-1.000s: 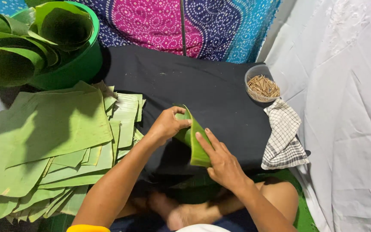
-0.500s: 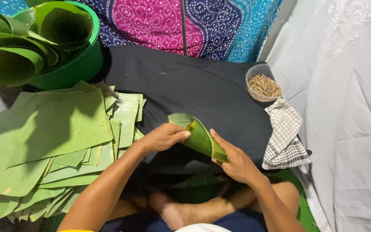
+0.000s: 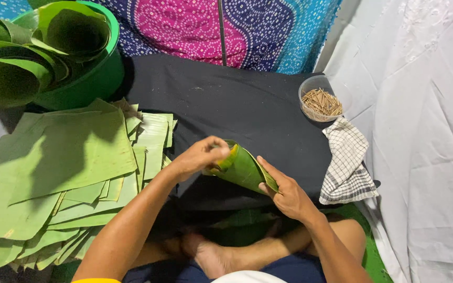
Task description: Folding banana leaves into cone shapes and pinning them with small wooden sticks.
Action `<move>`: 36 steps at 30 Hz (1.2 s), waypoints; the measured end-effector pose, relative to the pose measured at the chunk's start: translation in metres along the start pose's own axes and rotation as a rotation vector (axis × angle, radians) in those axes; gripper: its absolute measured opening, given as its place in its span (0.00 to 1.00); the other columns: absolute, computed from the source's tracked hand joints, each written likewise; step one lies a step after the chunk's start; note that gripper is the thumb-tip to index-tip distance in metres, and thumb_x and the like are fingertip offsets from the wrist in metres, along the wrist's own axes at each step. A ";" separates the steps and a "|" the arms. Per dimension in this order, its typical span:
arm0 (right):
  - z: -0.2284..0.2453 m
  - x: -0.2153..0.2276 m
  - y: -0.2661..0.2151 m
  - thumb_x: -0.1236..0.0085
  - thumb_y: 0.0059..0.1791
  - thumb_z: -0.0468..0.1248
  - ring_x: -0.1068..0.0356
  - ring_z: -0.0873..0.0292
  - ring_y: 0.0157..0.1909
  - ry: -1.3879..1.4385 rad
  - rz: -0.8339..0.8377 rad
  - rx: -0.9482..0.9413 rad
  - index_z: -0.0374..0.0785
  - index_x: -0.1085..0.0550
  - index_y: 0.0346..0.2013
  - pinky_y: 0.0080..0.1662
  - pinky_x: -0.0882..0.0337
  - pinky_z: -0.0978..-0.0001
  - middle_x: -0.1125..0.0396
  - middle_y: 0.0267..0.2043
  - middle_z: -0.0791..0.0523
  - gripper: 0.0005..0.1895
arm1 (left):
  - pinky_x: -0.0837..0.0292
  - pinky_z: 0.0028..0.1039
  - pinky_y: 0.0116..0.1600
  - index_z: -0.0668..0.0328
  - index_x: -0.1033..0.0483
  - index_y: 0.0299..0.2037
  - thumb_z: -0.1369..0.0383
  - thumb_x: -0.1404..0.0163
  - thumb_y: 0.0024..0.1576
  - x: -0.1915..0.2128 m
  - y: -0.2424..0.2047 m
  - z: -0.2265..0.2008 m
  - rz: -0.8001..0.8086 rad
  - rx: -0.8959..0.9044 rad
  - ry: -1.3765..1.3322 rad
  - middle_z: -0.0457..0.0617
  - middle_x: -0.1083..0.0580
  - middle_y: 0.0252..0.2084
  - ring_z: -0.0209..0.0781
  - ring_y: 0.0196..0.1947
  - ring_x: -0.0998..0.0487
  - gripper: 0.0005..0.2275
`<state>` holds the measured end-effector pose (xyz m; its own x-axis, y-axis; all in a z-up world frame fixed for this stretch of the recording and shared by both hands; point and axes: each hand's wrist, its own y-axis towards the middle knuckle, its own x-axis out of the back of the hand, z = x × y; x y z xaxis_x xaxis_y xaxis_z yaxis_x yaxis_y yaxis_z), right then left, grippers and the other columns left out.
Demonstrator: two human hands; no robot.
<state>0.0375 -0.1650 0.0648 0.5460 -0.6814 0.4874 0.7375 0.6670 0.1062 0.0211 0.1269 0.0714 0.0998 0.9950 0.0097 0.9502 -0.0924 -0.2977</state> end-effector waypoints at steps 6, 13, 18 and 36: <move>0.003 -0.007 -0.002 0.51 0.44 0.24 0.36 0.46 0.68 -0.146 -0.055 0.092 0.39 0.41 0.71 0.65 0.36 0.59 0.38 0.69 0.46 0.39 | 0.28 0.23 0.39 0.71 0.17 0.47 0.58 0.44 0.61 -0.020 0.006 0.008 0.262 -0.082 0.291 0.45 0.21 0.36 0.29 0.34 0.25 0.19; -0.007 -0.033 -0.005 0.54 0.38 0.20 0.35 0.41 0.65 -0.486 -0.294 0.271 0.28 0.40 0.69 0.61 0.34 0.53 0.37 0.65 0.41 0.41 | 0.31 0.25 0.34 0.66 0.17 0.44 0.61 0.48 0.61 -0.059 0.003 0.022 0.007 0.047 0.126 0.42 0.23 0.32 0.30 0.30 0.27 0.15; 0.006 -0.038 0.004 0.52 0.41 0.23 0.35 0.43 0.66 -0.606 -0.366 0.242 0.31 0.37 0.67 0.62 0.35 0.49 0.34 0.65 0.44 0.37 | 0.21 0.29 0.40 0.66 0.20 0.46 0.61 0.50 0.61 -0.061 0.005 0.010 -0.034 0.205 -0.153 0.50 0.20 0.39 0.36 0.35 0.19 0.14; 0.021 -0.051 0.016 0.52 0.48 0.30 0.34 0.43 0.65 -0.692 -0.354 0.232 0.30 0.35 0.66 0.60 0.34 0.46 0.35 0.66 0.43 0.29 | 0.19 0.30 0.44 0.69 0.22 0.45 0.71 0.41 0.55 -0.043 -0.003 -0.004 0.081 0.177 -0.284 0.52 0.20 0.40 0.38 0.37 0.18 0.11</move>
<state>0.0130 -0.1133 0.0603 -0.1304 -0.5733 0.8089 0.6780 0.5438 0.4946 0.0147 0.0842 0.0756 0.0629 0.9582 -0.2790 0.8740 -0.1878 -0.4481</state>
